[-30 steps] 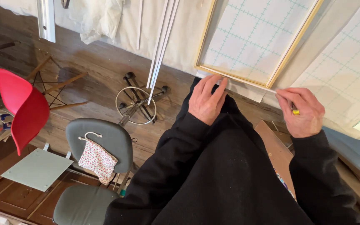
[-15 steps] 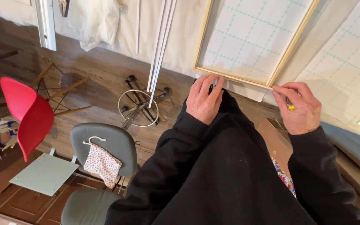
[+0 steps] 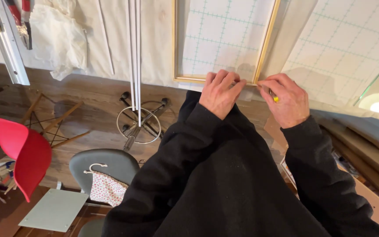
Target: The person is measuring and cutting white plastic strips using a utility knife and a measuring tape on a workbench.
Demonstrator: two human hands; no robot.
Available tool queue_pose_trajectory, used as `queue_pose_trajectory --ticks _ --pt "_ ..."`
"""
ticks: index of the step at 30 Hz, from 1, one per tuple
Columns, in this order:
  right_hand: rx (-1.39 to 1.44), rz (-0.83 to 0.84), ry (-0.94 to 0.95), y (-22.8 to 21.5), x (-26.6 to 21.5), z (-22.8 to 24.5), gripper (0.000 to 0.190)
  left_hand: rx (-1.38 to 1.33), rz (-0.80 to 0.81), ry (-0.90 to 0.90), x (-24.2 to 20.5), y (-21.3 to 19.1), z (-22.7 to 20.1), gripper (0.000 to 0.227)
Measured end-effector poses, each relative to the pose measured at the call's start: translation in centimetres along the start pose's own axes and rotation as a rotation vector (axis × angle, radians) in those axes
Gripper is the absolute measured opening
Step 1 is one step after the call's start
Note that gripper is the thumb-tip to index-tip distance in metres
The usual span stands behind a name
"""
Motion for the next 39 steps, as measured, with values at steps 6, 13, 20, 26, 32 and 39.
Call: queue_pose_trajectory --ticks 6,13,20,26,32,39 --pt "0.014 -0.001 0.040 -0.5 0.0 -0.2 0.015 -0.021 0.074 0.043 0.5 0.7 -0.2 0.023" --pt "0.364 0.094 0.663 -3.0 -5.4 -2.5 0.027 -0.028 0.116 0.080 0.7 0.9 -0.3 0.022" --pt "0.775 0.183 0.904 -1.0 -16.6 0.4 0.041 -0.019 0.166 0.098 1.1 1.3 -0.8 0.028" --pt "0.295 0.130 0.670 -2.9 -16.7 -1.2 0.038 -0.028 0.204 0.105 0.9 2.1 -0.6 0.030" --pt "0.536 -0.075 0.717 -5.2 -13.0 -0.8 0.052 -0.011 0.223 0.142 1.2 2.5 -0.9 0.030" --pt "0.778 -0.001 0.815 -4.2 -14.3 -2.4 0.032 0.023 0.269 0.159 1.2 3.0 -0.9 0.029"
Point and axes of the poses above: each hand's wrist, its own x-axis towards the middle knuckle, its own y-axis out of the palm, z = x × y, the point moved 8 cm from there along x, towards the middle knuckle, and after that the axes turned 14 degrees about -z, right-handed, at the moved point
